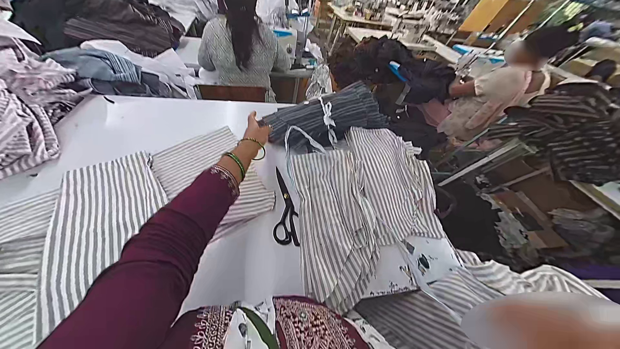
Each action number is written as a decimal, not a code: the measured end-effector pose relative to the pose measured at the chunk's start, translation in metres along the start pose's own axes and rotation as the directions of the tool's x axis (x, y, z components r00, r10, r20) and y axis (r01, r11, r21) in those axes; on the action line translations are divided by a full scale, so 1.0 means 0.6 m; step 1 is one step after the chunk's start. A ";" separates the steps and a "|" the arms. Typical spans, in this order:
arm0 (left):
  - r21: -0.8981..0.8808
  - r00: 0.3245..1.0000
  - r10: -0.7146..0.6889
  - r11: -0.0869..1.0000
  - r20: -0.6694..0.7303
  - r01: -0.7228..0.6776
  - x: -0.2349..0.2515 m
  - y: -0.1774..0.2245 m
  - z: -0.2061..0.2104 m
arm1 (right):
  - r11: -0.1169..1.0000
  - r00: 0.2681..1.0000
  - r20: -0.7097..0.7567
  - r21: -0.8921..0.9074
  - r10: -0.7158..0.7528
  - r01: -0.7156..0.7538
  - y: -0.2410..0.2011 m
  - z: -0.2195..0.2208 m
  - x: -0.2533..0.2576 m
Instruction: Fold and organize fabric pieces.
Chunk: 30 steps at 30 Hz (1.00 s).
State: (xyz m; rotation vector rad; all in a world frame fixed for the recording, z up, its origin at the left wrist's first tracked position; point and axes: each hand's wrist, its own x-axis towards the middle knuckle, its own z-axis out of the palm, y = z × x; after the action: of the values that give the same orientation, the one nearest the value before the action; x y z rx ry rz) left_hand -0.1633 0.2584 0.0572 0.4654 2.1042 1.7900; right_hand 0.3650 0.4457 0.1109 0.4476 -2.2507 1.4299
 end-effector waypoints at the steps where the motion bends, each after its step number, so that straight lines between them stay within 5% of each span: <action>1: -0.002 0.999 -0.034 0.999 0.001 0.034 -0.012 0.012 -0.007 | 0.994 0.995 -0.002 0.027 -0.102 0.102 0.018 0.010 0.017; 4: 0.064 0.976 -0.121 0.992 0.179 0.111 -0.096 0.021 -0.036 | 0.978 0.981 -0.099 0.111 -0.167 0.178 0.087 0.080 0.096; 8: 0.416 0.878 -0.056 0.893 0.475 -0.168 -0.205 -0.032 -0.115 | 0.916 0.945 -0.149 -0.242 0.292 -0.321 0.188 0.219 0.239; 11: 0.549 0.852 0.069 0.738 0.518 -0.394 -0.268 -0.087 -0.186 | 0.497 0.690 -0.112 -0.614 0.715 -0.614 0.228 0.285 0.334; 13: 0.671 0.910 0.021 0.668 0.414 -0.321 -0.308 -0.107 -0.245 | 0.315 0.531 -0.130 -0.679 0.838 -0.663 0.246 0.306 0.373; 14: 0.726 0.943 -0.002 0.638 0.333 -0.255 -0.325 -0.115 -0.273 | 0.288 0.520 -0.164 -0.677 0.838 -0.677 0.251 0.309 0.379; 18: 0.758 0.995 0.075 0.653 -0.068 0.003 -0.364 -0.151 -0.377 | 0.352 0.588 -0.282 -0.581 0.759 -0.733 0.265 0.301 0.360; 21: 0.587 0.893 0.059 0.773 -0.446 0.242 -0.362 -0.163 -0.472 | 0.438 0.577 -0.299 -0.420 0.760 -0.795 0.262 0.294 0.353; 23: 0.438 0.793 -0.094 0.792 -0.602 0.426 -0.350 -0.169 -0.538 | 0.617 0.608 -0.404 -0.125 0.684 -0.777 0.254 0.287 0.342; 26: 0.271 0.784 -0.290 0.826 -0.549 0.495 -0.337 -0.206 -0.595 | 0.816 0.643 -0.503 0.330 0.577 -0.475 0.209 0.269 0.330; 30: 0.197 0.911 -0.130 0.955 -0.392 0.221 -0.365 -0.177 -0.618 | 0.860 0.571 -0.643 0.374 0.511 -0.348 0.098 0.286 0.383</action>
State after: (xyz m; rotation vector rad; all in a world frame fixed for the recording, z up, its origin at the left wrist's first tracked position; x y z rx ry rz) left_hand -0.1410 -0.1826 0.0175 -0.0240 2.5428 1.6306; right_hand 0.1086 0.3053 0.1211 -0.6076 -1.5810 1.6816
